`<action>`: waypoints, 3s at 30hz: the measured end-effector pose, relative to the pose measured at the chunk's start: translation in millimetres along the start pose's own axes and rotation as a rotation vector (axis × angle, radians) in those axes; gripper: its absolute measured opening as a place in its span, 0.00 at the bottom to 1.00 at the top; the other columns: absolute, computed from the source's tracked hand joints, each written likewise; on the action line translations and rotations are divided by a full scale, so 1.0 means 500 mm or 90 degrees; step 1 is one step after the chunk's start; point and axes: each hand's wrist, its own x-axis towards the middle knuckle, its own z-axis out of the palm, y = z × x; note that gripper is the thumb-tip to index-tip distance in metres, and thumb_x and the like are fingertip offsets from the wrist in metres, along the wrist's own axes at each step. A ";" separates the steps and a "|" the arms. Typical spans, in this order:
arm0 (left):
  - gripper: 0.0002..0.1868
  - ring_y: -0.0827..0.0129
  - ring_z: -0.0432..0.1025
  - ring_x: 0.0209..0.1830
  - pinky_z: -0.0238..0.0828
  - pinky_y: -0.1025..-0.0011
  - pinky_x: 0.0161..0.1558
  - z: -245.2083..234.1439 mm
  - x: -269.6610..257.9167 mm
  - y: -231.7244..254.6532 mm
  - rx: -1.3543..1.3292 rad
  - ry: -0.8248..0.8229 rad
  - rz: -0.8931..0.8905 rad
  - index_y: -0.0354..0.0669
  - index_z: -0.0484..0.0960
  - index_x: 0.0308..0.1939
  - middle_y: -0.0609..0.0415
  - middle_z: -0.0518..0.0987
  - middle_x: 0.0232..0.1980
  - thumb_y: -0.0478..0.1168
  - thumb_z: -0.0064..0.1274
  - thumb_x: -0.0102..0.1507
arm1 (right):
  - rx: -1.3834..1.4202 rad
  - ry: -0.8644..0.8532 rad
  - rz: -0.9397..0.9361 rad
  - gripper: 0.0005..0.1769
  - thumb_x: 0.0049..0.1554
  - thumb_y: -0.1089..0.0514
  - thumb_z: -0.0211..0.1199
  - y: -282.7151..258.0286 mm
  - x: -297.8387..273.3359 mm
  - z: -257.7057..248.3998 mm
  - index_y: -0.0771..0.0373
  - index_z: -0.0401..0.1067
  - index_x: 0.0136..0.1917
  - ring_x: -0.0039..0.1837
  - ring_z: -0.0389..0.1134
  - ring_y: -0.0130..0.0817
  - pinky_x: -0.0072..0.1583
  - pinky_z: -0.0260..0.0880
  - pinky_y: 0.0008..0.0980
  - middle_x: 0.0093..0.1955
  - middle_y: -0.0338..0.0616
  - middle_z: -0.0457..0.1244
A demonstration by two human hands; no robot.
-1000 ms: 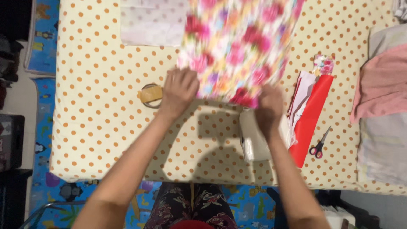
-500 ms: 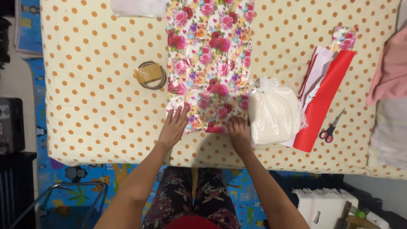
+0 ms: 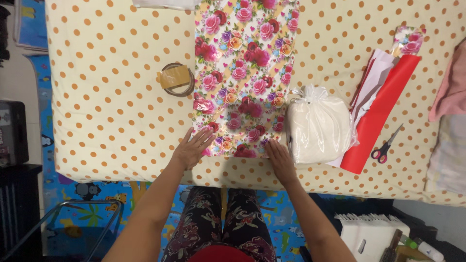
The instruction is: The person wraps a small white drawstring bag in floral wrapping paper. They fold the paper around the bag, smooth the edges, cut a piece of tape with scissors, and apply it to secure the wrap.
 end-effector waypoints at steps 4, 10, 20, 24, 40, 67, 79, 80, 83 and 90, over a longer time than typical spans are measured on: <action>0.44 0.69 0.29 0.84 0.22 0.48 0.78 -0.006 0.004 -0.006 0.031 0.043 0.010 0.57 0.36 0.82 0.62 0.36 0.85 0.53 0.44 0.68 | -0.019 -0.068 -0.038 0.37 0.56 0.65 0.49 0.022 0.004 0.000 0.70 0.53 0.79 0.82 0.49 0.48 0.78 0.47 0.46 0.80 0.57 0.49; 0.50 0.70 0.25 0.85 0.17 0.51 0.81 -0.088 -0.013 0.013 -0.055 -0.187 -0.047 0.58 0.33 0.82 0.63 0.31 0.86 0.71 0.37 0.66 | -0.062 -0.062 0.045 0.38 0.52 0.52 0.58 -0.029 0.023 -0.025 0.71 0.58 0.72 0.79 0.51 0.48 0.75 0.47 0.55 0.76 0.57 0.53; 0.49 0.57 0.33 0.84 0.26 0.47 0.78 -0.057 0.045 0.058 -0.066 0.278 -0.022 0.47 0.51 0.80 0.49 0.42 0.84 0.72 0.39 0.63 | 0.058 0.105 0.112 0.37 0.59 0.44 0.65 -0.090 0.192 -0.059 0.64 0.61 0.74 0.82 0.50 0.56 0.78 0.49 0.58 0.78 0.58 0.52; 0.53 0.53 0.31 0.84 0.23 0.43 0.78 -0.037 0.075 0.084 -0.121 0.171 -0.063 0.51 0.48 0.80 0.49 0.41 0.85 0.75 0.43 0.61 | 0.040 0.180 0.060 0.46 0.59 0.42 0.65 -0.067 0.261 -0.032 0.65 0.54 0.81 0.85 0.45 0.54 0.80 0.45 0.61 0.84 0.58 0.45; 0.62 0.53 0.29 0.83 0.20 0.42 0.75 -0.041 0.098 0.081 -0.241 0.038 -0.088 0.58 0.41 0.83 0.54 0.36 0.86 0.79 0.46 0.54 | 0.098 0.083 0.115 0.49 0.61 0.32 0.56 -0.038 0.259 0.028 0.66 0.51 0.81 0.85 0.41 0.55 0.79 0.36 0.61 0.84 0.59 0.44; 0.23 0.69 0.78 0.43 0.77 0.74 0.44 -0.261 0.600 -0.599 -1.277 0.629 -0.293 0.30 0.75 0.66 0.49 0.80 0.50 0.38 0.55 0.68 | 0.088 0.093 0.201 0.46 0.63 0.32 0.53 0.133 0.645 -0.011 0.60 0.52 0.83 0.86 0.37 0.57 0.80 0.33 0.60 0.86 0.55 0.40; 0.48 0.54 0.66 0.62 0.70 0.59 0.59 -0.433 0.545 -0.627 -0.735 0.799 -0.419 0.32 0.53 0.74 0.35 0.62 0.69 0.54 0.67 0.67 | 0.072 0.127 0.183 0.43 0.65 0.31 0.51 0.140 0.646 0.004 0.62 0.56 0.81 0.87 0.36 0.57 0.82 0.31 0.59 0.86 0.57 0.41; 0.48 0.50 0.69 0.60 0.70 0.58 0.58 -0.440 0.545 -0.605 -0.569 0.807 -0.504 0.28 0.60 0.72 0.31 0.66 0.66 0.58 0.71 0.66 | 0.073 0.123 0.185 0.43 0.65 0.31 0.51 0.139 0.645 0.003 0.62 0.56 0.81 0.87 0.36 0.57 0.82 0.31 0.59 0.86 0.58 0.41; 0.37 0.58 0.79 0.49 0.75 0.61 0.52 -0.434 0.549 -0.517 -0.928 0.362 -0.552 0.35 0.74 0.59 0.45 0.80 0.51 0.58 0.69 0.59 | 0.075 0.119 0.188 0.43 0.65 0.31 0.51 0.139 0.646 -0.001 0.62 0.55 0.82 0.87 0.37 0.57 0.81 0.32 0.59 0.86 0.58 0.41; 0.32 0.61 0.79 0.49 0.75 0.64 0.52 -0.448 0.551 -0.464 -0.716 0.607 -0.304 0.39 0.75 0.52 0.51 0.83 0.49 0.36 0.76 0.48 | 0.083 0.121 0.190 0.44 0.64 0.31 0.52 0.136 0.644 -0.001 0.61 0.56 0.81 0.86 0.39 0.58 0.81 0.33 0.59 0.85 0.58 0.43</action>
